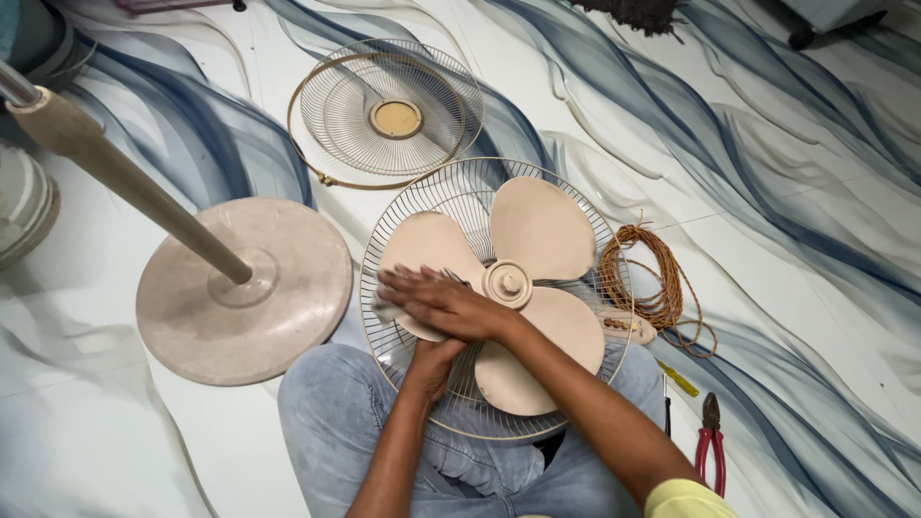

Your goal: The person assembles a standing electric fan by attaching the fan blades to the motor, placing the rear grille, and securing the front grille. They also wrap the power cord around the fan head.

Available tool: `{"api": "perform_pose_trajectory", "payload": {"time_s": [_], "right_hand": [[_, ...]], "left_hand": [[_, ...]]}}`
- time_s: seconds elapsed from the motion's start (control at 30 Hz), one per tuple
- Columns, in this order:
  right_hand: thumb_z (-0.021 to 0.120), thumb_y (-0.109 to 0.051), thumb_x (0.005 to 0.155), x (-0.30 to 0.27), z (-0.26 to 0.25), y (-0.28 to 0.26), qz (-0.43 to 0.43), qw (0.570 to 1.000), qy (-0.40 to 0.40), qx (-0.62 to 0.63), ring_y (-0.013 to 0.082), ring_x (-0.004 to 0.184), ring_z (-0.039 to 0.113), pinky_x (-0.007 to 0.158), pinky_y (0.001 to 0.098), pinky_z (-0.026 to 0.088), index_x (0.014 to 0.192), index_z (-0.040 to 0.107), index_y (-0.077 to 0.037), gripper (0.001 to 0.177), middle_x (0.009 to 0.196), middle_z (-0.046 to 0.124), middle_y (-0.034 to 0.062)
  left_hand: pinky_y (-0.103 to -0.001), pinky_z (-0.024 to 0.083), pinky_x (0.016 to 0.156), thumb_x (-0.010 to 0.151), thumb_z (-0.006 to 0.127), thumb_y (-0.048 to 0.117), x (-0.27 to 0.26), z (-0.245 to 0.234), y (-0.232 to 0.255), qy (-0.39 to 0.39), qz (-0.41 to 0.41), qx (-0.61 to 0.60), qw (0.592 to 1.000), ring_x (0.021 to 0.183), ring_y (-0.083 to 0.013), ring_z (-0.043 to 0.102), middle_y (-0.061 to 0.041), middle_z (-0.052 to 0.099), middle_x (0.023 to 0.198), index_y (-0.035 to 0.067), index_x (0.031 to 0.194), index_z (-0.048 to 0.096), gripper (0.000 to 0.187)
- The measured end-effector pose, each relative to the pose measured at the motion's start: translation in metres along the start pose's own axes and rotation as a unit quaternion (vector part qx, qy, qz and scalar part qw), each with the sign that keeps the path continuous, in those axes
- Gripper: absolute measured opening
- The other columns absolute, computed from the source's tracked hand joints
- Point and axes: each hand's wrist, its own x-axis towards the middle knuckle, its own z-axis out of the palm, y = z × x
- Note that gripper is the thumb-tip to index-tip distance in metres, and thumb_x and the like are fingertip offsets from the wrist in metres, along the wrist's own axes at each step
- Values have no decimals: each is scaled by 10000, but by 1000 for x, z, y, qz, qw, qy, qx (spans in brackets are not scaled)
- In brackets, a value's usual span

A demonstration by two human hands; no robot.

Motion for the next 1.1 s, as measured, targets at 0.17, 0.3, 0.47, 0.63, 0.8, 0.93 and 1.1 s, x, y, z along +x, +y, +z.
{"api": "perform_pose_trajectory", "payload": {"time_s": [0.17,0.3,0.47,0.63,0.8,0.93,1.1], "right_hand": [[437,-330,1069,-48,2,-28,52,997,31,-47,263,1563,343,1270,549,200,1521,515,-153,492,1669,404,25],[589,-123,888,-83,23,-37,82,977,111,-163,258,1473,450,1234,488,322,1480,563,-106,594,1628,437,24],[621,0,793,-134,22,-31,131,970,199,-41,225,898,762,878,376,623,933,746,-109,217,952,780,54],[693,-108,708,-191,-8,-31,273,843,439,-150,327,765,666,700,401,538,988,712,-8,298,887,704,150],[819,-315,816,-198,-4,-15,322,791,462,-241,348,951,706,796,396,547,1161,714,-3,477,1074,723,170],[803,-286,823,-211,-1,9,343,795,474,-161,289,912,725,794,359,553,1193,720,-17,465,1024,734,149],[802,-211,827,-224,5,29,291,810,486,-153,240,893,713,786,324,545,1204,704,3,444,1002,723,140]], "left_hand": [[-522,451,1138,1013,679,295,-13,-15,-3,-91,13,-189,978,1359,-344,521,-195,565,1453,-121,1392,445,609],[-500,467,1059,960,535,613,-18,-4,9,-34,5,-256,966,1299,-313,562,-155,591,1385,53,1456,446,754],[-440,473,1096,971,490,585,-22,15,29,-12,13,-182,983,1300,-279,577,-139,580,1419,41,1478,446,745],[-438,465,1089,1029,481,462,-14,22,30,73,-11,-130,989,1297,-272,579,-148,582,1436,-2,1488,449,653],[-423,457,1091,1011,515,352,-18,31,50,183,74,-39,980,1327,-236,542,-120,511,1483,76,1528,344,610],[-369,483,1047,1045,460,326,-39,30,90,230,261,111,931,1332,-194,545,-76,425,1551,96,1587,228,633],[-330,551,961,1071,595,150,-24,-3,151,267,330,255,869,1018,-200,696,-162,728,1092,-47,1294,569,299]]}}
